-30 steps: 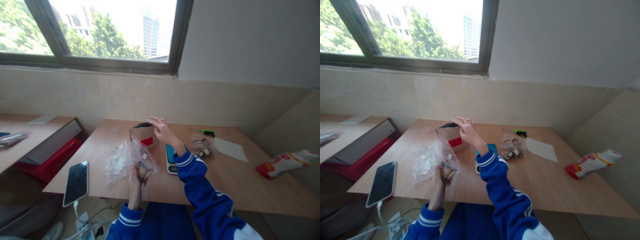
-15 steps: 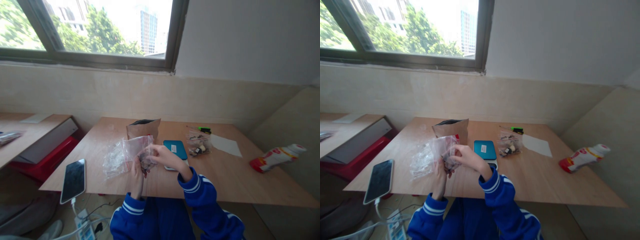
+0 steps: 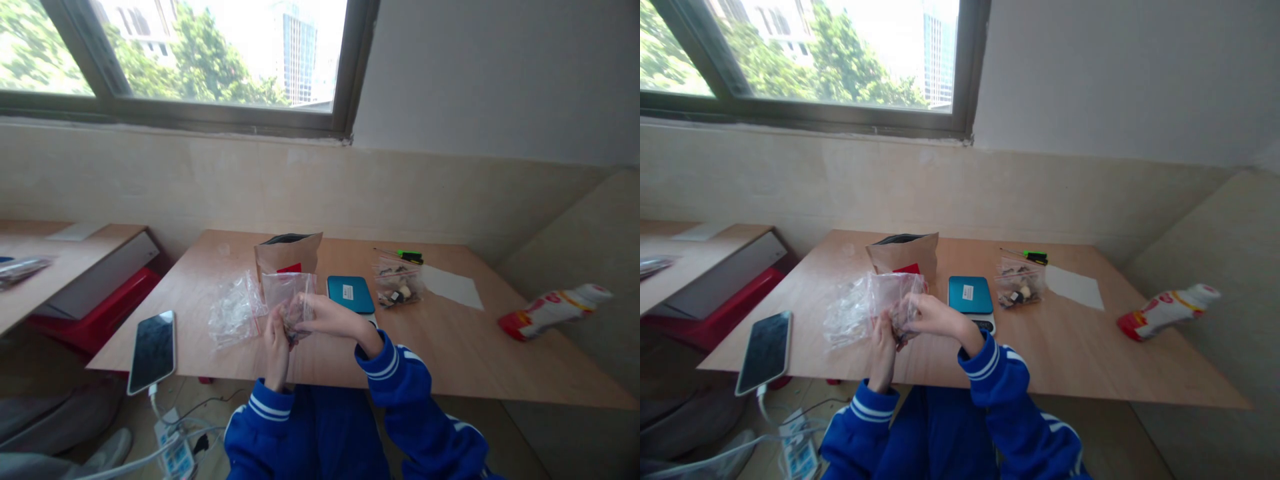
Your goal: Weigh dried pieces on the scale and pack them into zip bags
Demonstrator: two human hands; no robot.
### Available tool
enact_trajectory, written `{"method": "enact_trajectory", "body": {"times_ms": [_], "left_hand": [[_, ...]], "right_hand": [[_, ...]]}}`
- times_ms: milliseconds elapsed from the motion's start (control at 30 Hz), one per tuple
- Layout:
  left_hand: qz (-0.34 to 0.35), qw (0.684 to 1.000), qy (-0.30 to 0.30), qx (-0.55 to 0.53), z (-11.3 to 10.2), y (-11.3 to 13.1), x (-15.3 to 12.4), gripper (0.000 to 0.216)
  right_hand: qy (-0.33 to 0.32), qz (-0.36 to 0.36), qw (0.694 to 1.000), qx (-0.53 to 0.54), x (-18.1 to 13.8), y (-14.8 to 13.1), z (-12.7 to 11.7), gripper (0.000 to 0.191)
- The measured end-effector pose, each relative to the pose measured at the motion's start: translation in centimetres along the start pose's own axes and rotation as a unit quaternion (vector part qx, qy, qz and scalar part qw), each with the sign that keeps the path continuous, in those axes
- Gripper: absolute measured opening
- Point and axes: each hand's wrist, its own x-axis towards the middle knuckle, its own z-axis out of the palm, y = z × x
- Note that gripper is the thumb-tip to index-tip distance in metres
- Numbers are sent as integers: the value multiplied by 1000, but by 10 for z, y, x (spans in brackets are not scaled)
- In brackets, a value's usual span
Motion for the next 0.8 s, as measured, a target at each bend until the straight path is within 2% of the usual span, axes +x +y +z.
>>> {"method": "enact_trajectory", "body": {"times_ms": [100,233,333,433,533,600,700,800], "left_hand": [[6,1000,-2,-5,0,-1,0,62],[17,1000,-5,-20,1,-1,1,62],[-8,999,17,-47,-1,-2,3,63],[-40,995,44,-82,-5,-5,7,63],[-41,993,54,-101,-10,-8,8,61],[-38,992,60,-99,-11,-9,9,61],[-33,993,58,-95,-13,-8,9,61],[-30,994,54,-90,-14,-6,9,61]], "right_hand": [[-8,25,999,41,0,7,3,11],[40,42,992,110,-2,14,0,13],[91,33,979,180,-2,13,-15,20],[165,-2,964,210,6,9,-40,27],[275,-57,941,188,29,7,-67,28],[321,-86,932,147,51,9,-80,25],[320,-115,939,56,83,16,-88,19],[281,-139,949,-40,99,25,-84,12]]}}
